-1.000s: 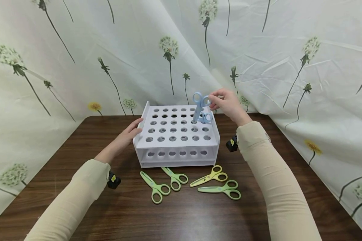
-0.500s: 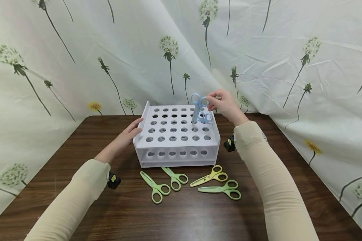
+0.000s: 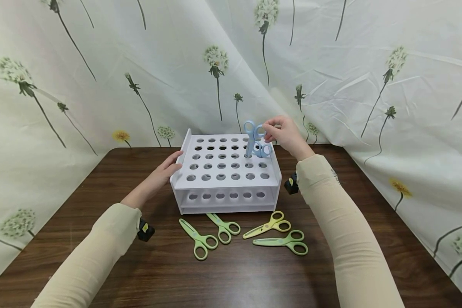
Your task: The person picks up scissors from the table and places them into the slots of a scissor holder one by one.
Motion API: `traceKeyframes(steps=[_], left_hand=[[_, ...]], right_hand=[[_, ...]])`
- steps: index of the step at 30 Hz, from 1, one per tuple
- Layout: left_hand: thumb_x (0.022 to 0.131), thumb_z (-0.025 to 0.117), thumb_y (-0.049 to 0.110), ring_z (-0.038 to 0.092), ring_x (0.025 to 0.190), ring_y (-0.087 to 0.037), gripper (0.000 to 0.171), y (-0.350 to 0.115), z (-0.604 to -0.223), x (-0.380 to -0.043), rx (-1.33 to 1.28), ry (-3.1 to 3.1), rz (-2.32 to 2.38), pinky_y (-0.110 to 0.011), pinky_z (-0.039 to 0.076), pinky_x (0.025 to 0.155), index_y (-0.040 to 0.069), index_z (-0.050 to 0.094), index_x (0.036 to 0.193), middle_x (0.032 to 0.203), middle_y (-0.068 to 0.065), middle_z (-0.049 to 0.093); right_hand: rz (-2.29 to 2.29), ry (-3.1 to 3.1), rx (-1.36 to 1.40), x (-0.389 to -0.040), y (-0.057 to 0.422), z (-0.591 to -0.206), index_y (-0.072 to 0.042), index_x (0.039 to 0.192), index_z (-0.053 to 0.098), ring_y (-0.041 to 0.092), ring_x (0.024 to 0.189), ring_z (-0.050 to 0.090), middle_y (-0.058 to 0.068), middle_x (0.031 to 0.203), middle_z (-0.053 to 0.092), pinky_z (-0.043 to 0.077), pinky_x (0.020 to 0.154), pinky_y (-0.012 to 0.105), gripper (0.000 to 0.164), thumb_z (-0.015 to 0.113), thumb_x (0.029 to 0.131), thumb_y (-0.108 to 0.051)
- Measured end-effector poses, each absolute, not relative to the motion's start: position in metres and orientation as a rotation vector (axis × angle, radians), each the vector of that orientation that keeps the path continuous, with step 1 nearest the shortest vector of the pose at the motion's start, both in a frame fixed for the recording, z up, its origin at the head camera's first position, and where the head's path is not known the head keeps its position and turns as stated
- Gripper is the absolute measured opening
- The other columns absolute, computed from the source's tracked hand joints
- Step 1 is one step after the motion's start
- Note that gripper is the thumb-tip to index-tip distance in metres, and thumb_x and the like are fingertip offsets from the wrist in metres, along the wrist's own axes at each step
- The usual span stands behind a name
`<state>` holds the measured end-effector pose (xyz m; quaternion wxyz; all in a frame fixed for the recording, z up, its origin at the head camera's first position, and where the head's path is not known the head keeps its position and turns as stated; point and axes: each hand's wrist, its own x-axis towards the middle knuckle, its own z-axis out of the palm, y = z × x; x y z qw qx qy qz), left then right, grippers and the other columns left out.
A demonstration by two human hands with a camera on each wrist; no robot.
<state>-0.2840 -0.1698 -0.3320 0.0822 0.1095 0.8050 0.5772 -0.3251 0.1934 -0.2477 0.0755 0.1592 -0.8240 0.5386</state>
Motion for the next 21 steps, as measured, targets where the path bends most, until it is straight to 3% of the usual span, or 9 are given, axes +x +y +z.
traceKeyframes(steps=[17,21], left_hand=[[0.099,0.038,0.027,0.024,0.130,-0.034,0.054,-0.169,-0.331,-0.283,0.325,2.428,1.702,-0.051,0.023,0.101,0.020,0.017,0.148,0.151,-0.013,0.009],[0.099,0.038,0.022,0.022,0.130,-0.035,0.054,-0.166,-0.322,-0.277,0.320,2.393,1.725,-0.051,0.021,0.102,0.016,0.016,0.148,0.151,-0.016,0.008]], right_hand=[[1.613,-2.494,0.460,-0.332,0.189,-0.254,0.010,0.102,0.058,0.012,0.064,0.060,0.013,0.079,0.060,0.051,0.066,0.025,0.024,0.055,0.093,-0.012],[1.614,-2.508,0.429,-0.334,0.187,-0.255,0.011,0.103,0.057,0.011,0.063,0.060,0.012,0.078,0.060,0.051,0.065,0.024,0.025,0.056,0.093,-0.012]])
